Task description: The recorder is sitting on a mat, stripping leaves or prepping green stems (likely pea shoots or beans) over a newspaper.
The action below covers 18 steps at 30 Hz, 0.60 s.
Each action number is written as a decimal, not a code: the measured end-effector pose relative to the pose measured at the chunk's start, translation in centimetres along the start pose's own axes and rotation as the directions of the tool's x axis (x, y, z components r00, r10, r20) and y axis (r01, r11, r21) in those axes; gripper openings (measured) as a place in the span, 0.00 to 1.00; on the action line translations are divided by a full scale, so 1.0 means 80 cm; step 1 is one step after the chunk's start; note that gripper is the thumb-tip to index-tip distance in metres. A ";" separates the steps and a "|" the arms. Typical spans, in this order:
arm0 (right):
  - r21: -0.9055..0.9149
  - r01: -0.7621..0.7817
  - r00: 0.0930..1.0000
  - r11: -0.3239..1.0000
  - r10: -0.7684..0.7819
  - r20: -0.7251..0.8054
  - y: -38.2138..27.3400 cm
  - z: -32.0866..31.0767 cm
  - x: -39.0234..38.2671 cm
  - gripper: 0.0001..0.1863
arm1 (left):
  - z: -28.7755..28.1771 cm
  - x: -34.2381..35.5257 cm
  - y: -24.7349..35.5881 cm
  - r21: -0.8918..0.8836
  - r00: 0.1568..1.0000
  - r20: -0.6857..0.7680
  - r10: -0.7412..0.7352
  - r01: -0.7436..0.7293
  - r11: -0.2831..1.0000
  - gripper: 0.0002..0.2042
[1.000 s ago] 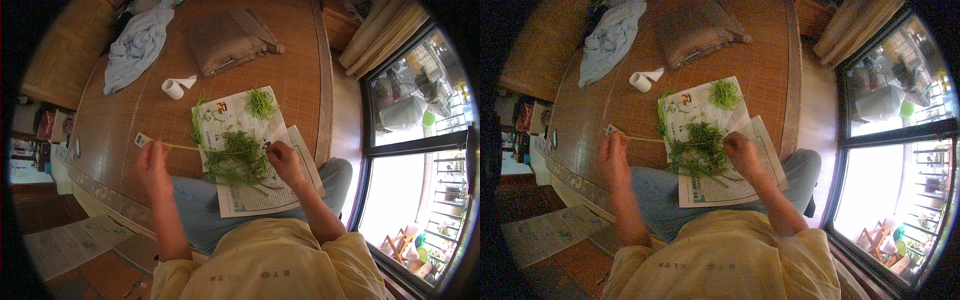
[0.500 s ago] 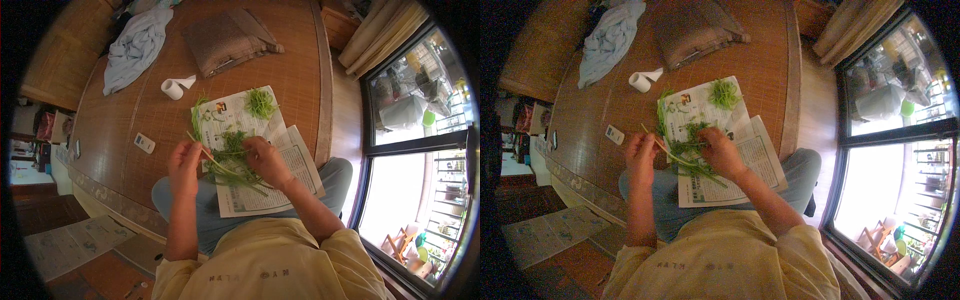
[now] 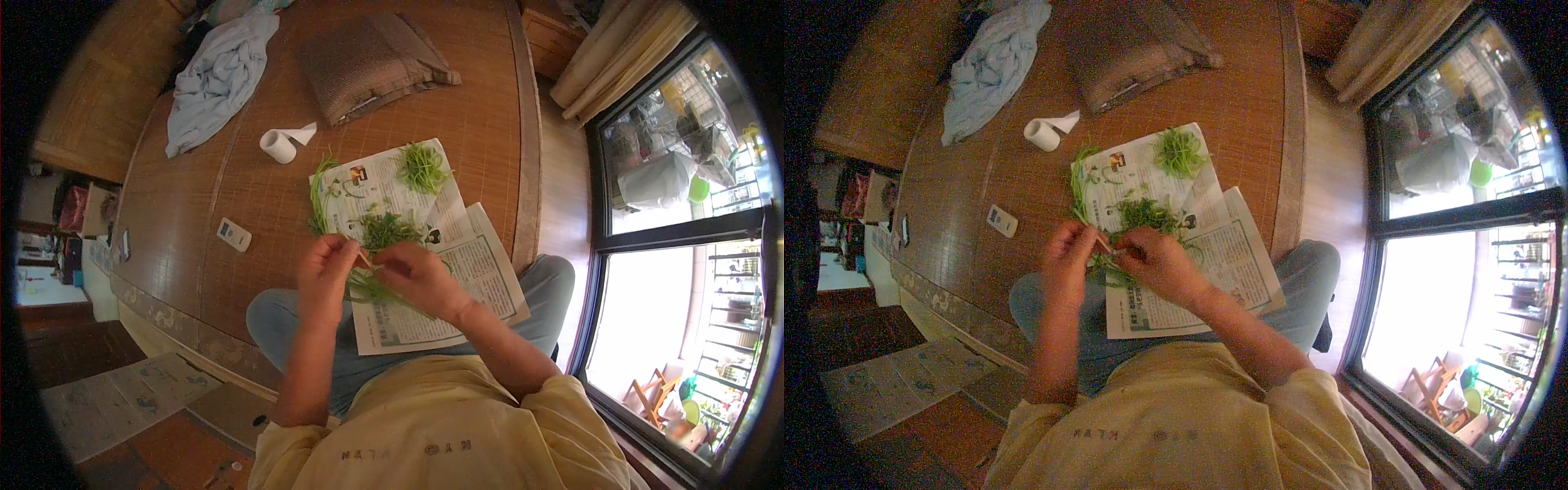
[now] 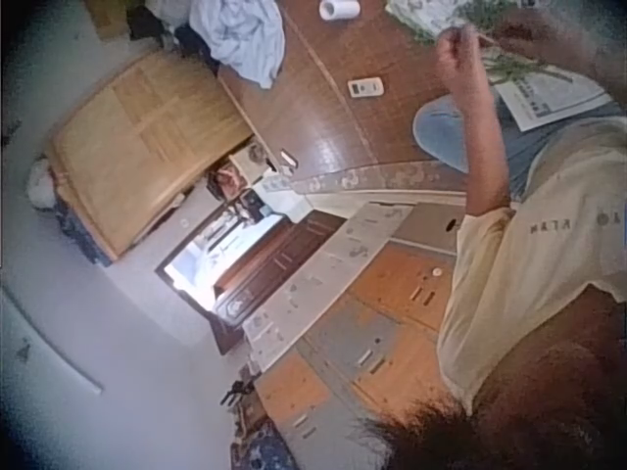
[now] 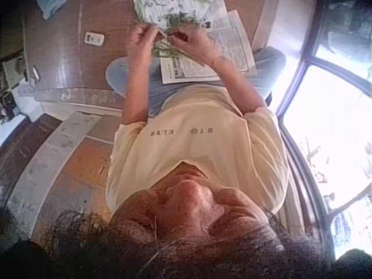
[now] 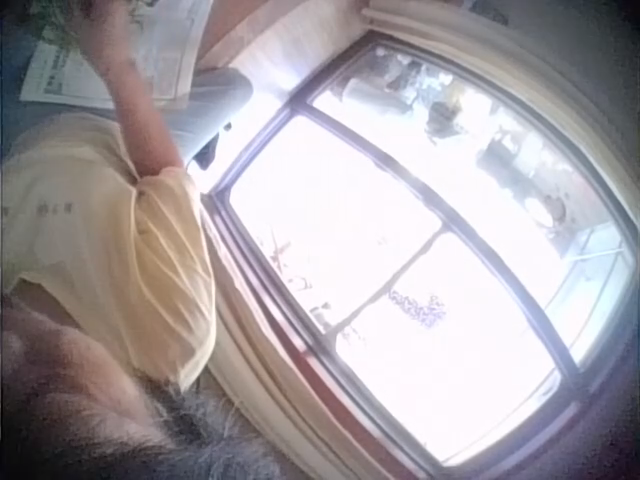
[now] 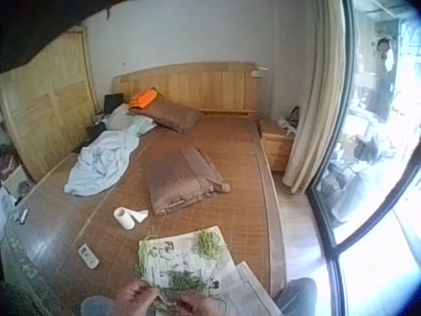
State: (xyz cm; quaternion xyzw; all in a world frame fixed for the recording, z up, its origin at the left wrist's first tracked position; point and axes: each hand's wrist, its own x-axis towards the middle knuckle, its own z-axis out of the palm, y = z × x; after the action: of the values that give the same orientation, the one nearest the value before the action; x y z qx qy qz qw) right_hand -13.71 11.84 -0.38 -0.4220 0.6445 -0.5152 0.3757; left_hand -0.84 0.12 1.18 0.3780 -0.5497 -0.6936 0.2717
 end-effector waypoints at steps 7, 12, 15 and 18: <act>0.112 -0.073 0.995 0.991 0.080 -0.063 0.003 0.002 -0.001 0.10 | 0.003 -0.005 -0.012 -0.042 0.999 0.043 -0.021 0.023 0.999 0.08; 0.071 -0.103 0.994 0.992 0.100 0.043 -0.013 -0.003 -0.002 0.09 | 0.003 -0.008 -0.014 -0.020 0.999 0.011 -0.047 0.047 0.999 0.10; 0.056 -0.107 0.993 0.993 0.104 0.048 -0.010 0.001 -0.004 0.09 | 0.008 -0.010 -0.010 -0.023 0.999 -0.016 -0.050 0.050 0.998 0.10; 0.098 -0.089 0.995 0.991 0.085 0.053 0.004 0.004 -0.004 0.09 | 0.009 -0.009 -0.008 -0.029 0.998 -0.048 -0.034 0.033 0.999 0.10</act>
State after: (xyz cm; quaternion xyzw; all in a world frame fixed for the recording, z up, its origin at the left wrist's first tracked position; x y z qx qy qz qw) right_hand -13.37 12.04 -0.70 -0.3865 0.6263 -0.5196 0.4341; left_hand -0.99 1.29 0.78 0.3998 -0.5268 -0.6965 0.2786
